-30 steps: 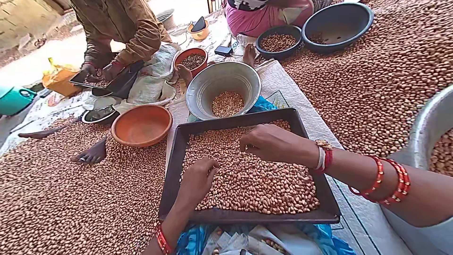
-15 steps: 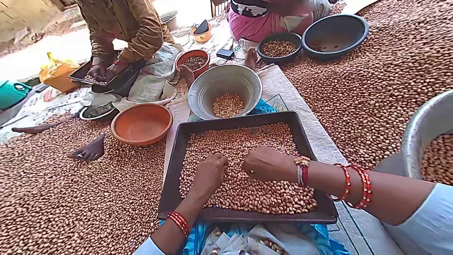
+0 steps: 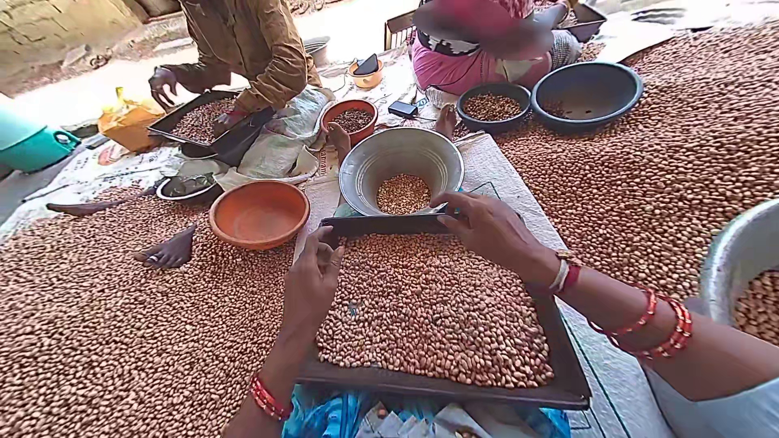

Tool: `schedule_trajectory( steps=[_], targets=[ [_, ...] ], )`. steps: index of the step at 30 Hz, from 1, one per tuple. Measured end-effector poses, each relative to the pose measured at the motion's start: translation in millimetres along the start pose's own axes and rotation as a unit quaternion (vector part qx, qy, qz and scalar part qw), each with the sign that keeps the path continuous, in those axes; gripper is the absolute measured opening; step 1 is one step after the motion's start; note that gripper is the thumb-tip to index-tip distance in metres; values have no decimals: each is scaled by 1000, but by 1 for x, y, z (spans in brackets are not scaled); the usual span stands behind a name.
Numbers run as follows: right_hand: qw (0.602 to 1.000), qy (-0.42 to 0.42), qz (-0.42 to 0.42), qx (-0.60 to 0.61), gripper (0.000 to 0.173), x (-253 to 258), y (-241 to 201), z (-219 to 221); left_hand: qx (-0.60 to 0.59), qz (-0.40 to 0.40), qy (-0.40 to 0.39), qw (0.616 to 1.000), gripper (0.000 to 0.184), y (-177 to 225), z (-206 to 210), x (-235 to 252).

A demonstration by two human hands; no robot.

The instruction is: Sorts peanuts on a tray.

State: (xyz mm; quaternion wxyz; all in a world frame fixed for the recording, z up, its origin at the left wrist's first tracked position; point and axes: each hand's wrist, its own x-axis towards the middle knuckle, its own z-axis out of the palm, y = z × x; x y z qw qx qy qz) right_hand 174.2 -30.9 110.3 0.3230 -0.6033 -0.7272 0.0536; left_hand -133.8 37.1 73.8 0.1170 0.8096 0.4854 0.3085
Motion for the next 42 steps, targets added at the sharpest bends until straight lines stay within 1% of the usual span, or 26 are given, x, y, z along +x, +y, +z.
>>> schedule_trajectory(
  steps=[1, 2, 3, 5, 6, 7, 8, 9, 11, 12, 14, 15, 17, 21, 22, 23, 24, 25, 27, 28, 30, 32, 34, 36, 40, 42],
  targets=[
    [1000, -9, 21, 1, 19, 2, 5, -8, 32, -24, -51, 998, 42, -3, -12, -4],
    [998, -44, 44, 2, 18, 1, 8, -14, 68, -61, -129, 987, 39, -4, -22, -9],
    [993, -95, 67, 0, 18, 0, 10, -17, 110, -114, -227, 961, 38, -1, -31, -14],
    [976, -201, 85, -7, 23, -3, 10, -16, 193, -209, -402, 870, 45, 5, -30, -24],
    [970, -232, 75, -14, 24, -4, 10, -12, 216, -226, -450, 836, 48, 9, -23, -33],
    [965, -256, 63, -20, 26, -5, 8, -7, 214, -222, -478, 822, 52, 16, -15, -44],
    [959, -276, 51, -27, 27, -5, 6, -2, 181, -199, -489, 830, 55, 22, -11, -55],
    [953, -300, 42, -34, 27, -6, 3, 2, 111, -162, -484, 853, 54, 26, -8, -64],
    [939, -340, 23, -42, 26, -8, 1, 9, -26, -102, -407, 907, 43, 25, -6, -72],
    [932, -360, 11, -39, 25, -10, 1, 12, -36, -86, -348, 933, 36, 24, -7, -70],
    [913, -407, -22, -18, 22, -13, 1, 13, 29, -79, -239, 967, 21, 11, -10, -55],
    [899, -435, -42, -4, 21, -13, 0, 13, 74, -94, -229, 966, 20, 2, -13, -46],
    [860, -506, -66, 15, 22, -12, -9, 8, 153, -123, -275, 941, 25, -15, -13, -33],
    [745, -656, -114, 54, 28, -27, -51, -1, 236, -93, -297, 920, 24, -25, 0, -33],
    [721, -682, -115, 51, 27, -33, -62, 2, 251, -98, -310, 912, 24, -23, 2, -34],
    [715, -689, -111, 40, 24, -39, -70, 7, 264, -103, -319, 904, 25, -21, 3, -34],
    [728, -677, -105, 27, 21, -45, -75, 14, 273, -105, -322, 901, 25, -20, 4, -34],
    [749, -656, -95, 9, 24, -47, -76, 22, 278, -108, -324, 898, 25, -19, 5, -34],
    [793, -603, -78, -35, 45, -39, -70, 35, 278, -113, -321, 898, 25, -17, 6, -35],
    [821, -565, -72, -53, 45, -30, -64, 38, 275, -112, -315, 901, 24, -17, 7, -36],
    [876, -472, -65, -76, 34, -6, -54, 36, 273, -112, -306, 905, 23, -17, 9, -38],
    [925, -367, -77, -57, 25, 14, -53, 27, 275, -118, -305, 904, 22, -17, 9, -39],
    [954, -278, -112, -10, 19, 21, -52, 24, 281, -122, -311, 899, 23, -17, 9, -41],
    [950, -284, -129, 5, 17, 18, -52, 26, 297, -125, -328, 888, 23, -16, 10, -40],
    [900, -410, -149, -11, 19, -11, -47, 43, 286, -159, -371, 869, 25, -11, 10, -29],
    [885, -436, -160, -3, 19, -25, -41, 52, 193, -169, -342, 904, 23, -16, 4, -25]
  ],
)
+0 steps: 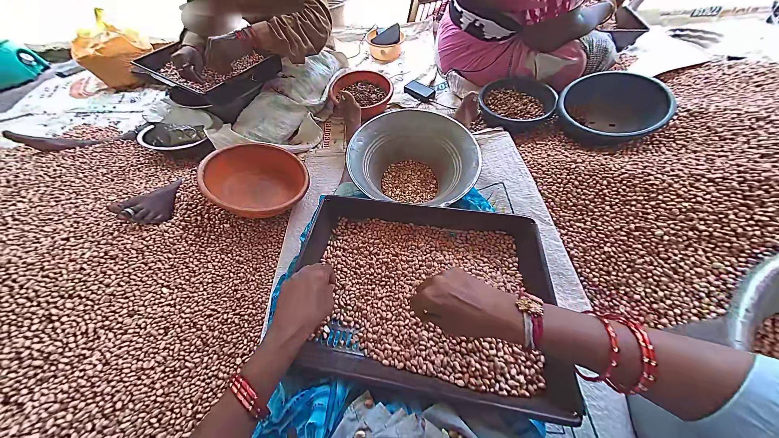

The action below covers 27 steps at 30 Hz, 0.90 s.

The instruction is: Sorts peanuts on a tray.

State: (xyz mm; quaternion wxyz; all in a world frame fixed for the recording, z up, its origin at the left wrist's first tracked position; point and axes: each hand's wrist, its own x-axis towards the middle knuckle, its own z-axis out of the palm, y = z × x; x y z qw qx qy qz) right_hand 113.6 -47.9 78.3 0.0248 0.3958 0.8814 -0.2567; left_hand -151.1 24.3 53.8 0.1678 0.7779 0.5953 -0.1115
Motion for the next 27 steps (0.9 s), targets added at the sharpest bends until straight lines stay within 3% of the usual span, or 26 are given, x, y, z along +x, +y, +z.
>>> schedule_trajectory(
  steps=[3, 5, 7, 10, 14, 17, 19, 22, 24, 27],
  targets=[
    [1000, -1, -13, 15, 19, -4, 7, 14, -212, 90, 66, 971, 23, -8, 1, 1],
    [1000, 11, -18, 12, 17, -3, 14, 16, -295, 144, 29, 944, 29, 2, 8, -1],
    [999, 31, -11, 2, 16, -2, 19, 12, -296, 197, -4, 935, 24, 19, 20, -6],
    [998, 68, 8, -14, 17, -4, 22, 1, -197, 270, 57, 941, 13, 40, 42, -13],
    [996, 83, -12, -1, 14, -9, 17, -3, -138, 286, 90, 944, 11, 50, 57, -15],
    [1000, 6, -18, 15, 15, -9, 7, 3, -129, 276, 63, 950, 11, 51, 52, -15],
    [999, -23, -25, 10, 14, -8, 5, 14, -221, 245, 15, 944, 12, 42, 42, -9],
    [999, -33, -28, 10, 14, -7, 3, 27, -444, 221, -70, 866, 18, 13, 27, 3],
    [999, -41, -30, 8, 13, -7, 2, 29, -464, 246, -100, 845, 26, 2, 21, 3],
    [998, -53, -30, 14, 17, -6, 2, 25, -339, 273, -106, 894, 20, 4, 24, -12]
  ],
)
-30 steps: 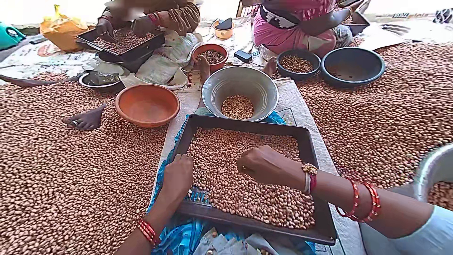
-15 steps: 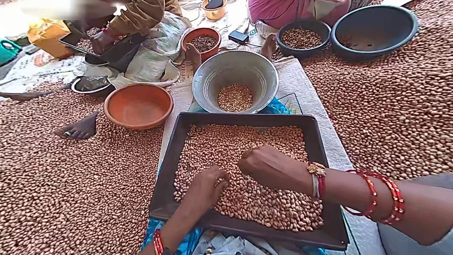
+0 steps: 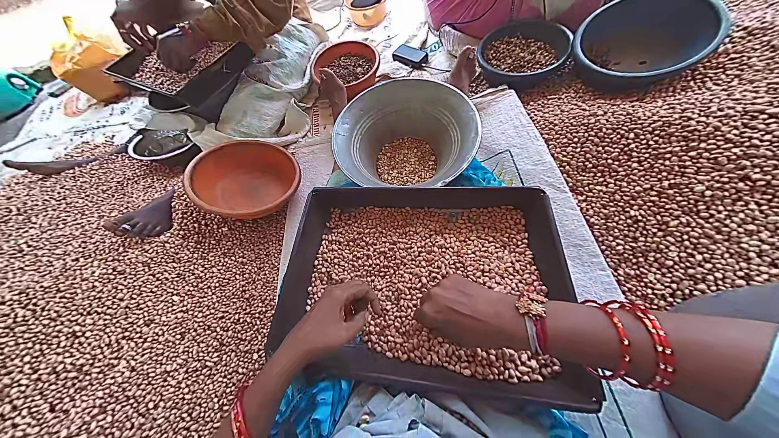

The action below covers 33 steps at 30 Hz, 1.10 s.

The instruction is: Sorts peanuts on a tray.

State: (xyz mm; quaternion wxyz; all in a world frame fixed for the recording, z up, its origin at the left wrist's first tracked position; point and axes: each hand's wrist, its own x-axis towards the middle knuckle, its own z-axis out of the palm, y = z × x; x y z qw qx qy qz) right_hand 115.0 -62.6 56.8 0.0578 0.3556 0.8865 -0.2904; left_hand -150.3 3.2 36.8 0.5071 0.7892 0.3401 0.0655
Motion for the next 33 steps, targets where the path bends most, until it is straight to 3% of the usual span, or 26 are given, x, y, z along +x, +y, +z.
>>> schedule_trajectory(
  steps=[3, 5, 8, 11, 13, 16, 20, 27, 30, 33],
  targets=[
    [996, 54, 40, 66, 13, 1, 5, -16, 143, 7, -25, 989, 12, 1, 18, -5],
    [984, 122, 66, 115, 12, 0, 10, -29, 176, 2, -31, 984, 12, 2, 26, -5],
    [979, 167, 34, 111, 13, 2, 14, -25, 199, -9, -46, 979, 9, 6, 30, -4],
    [988, 138, -11, 74, 16, 7, 10, -5, 173, -5, -35, 984, 9, 4, 23, -5],
    [992, 120, -20, 41, 16, 11, 4, 6, 119, -10, 22, 993, 10, 0, 11, -8],
    [995, 94, -17, -2, 15, 15, 0, 16, 171, -16, 75, 982, 10, 1, -6, -17],
    [996, 85, -10, -15, 12, 19, 1, 18, 269, -9, 27, 963, 8, -3, 2, -25],
    [998, 44, 48, 28, 17, 21, 3, 11, 318, -136, -63, 936, 16, 10, 14, -17],
    [998, 39, 50, 30, 16, 22, 5, 9, 306, -152, -92, 935, 17, 13, 10, -15],
    [994, 67, 36, 83, 18, 19, 10, -2, 202, -71, 24, 976, 16, 0, -10, -24]
  ],
)
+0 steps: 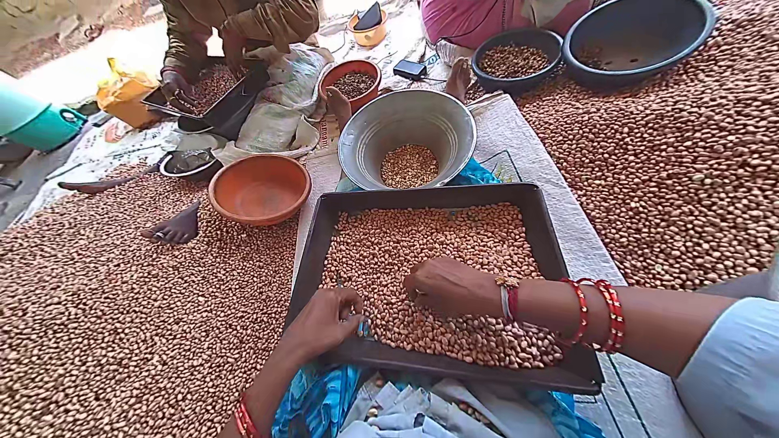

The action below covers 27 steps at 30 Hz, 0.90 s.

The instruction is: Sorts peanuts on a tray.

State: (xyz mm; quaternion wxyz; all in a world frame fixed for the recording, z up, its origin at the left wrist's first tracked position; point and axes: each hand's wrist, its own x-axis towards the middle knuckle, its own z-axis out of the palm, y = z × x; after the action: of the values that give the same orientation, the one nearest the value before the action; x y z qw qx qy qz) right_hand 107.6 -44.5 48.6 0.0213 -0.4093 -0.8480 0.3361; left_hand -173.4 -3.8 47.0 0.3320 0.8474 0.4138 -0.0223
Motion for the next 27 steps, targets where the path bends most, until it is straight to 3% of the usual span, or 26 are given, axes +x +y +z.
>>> schedule_trajectory(
  steps=[3, 6, 8, 14, 19, 23, 27],
  targets=[
    [990, 66, 23, 120, 19, -4, -2, -25, -28, 7, 80, 996, 26, -10, -21, -8],
    [956, 129, 72, 255, 14, -9, -4, -50, 32, -4, 9, 999, 14, -7, -20, -14],
    [946, 154, 87, 270, 15, -13, -3, -57, 75, -18, -32, 997, 12, -5, -9, -14],
    [995, 72, 62, 37, 19, -26, -13, -53, 97, -42, -115, 988, 12, -3, 2, -7],
    [999, -1, 10, -43, 16, -26, -19, -22, 115, -62, -182, 975, 16, 5, 1, 0],
    [994, -56, 26, -85, 14, -22, -24, 0, 99, -125, -168, 973, 14, 3, 3, 9],
    [992, -58, 6, -115, 9, -18, -23, 13, 78, -174, -101, 977, 16, 5, 4, 13]
  ],
)
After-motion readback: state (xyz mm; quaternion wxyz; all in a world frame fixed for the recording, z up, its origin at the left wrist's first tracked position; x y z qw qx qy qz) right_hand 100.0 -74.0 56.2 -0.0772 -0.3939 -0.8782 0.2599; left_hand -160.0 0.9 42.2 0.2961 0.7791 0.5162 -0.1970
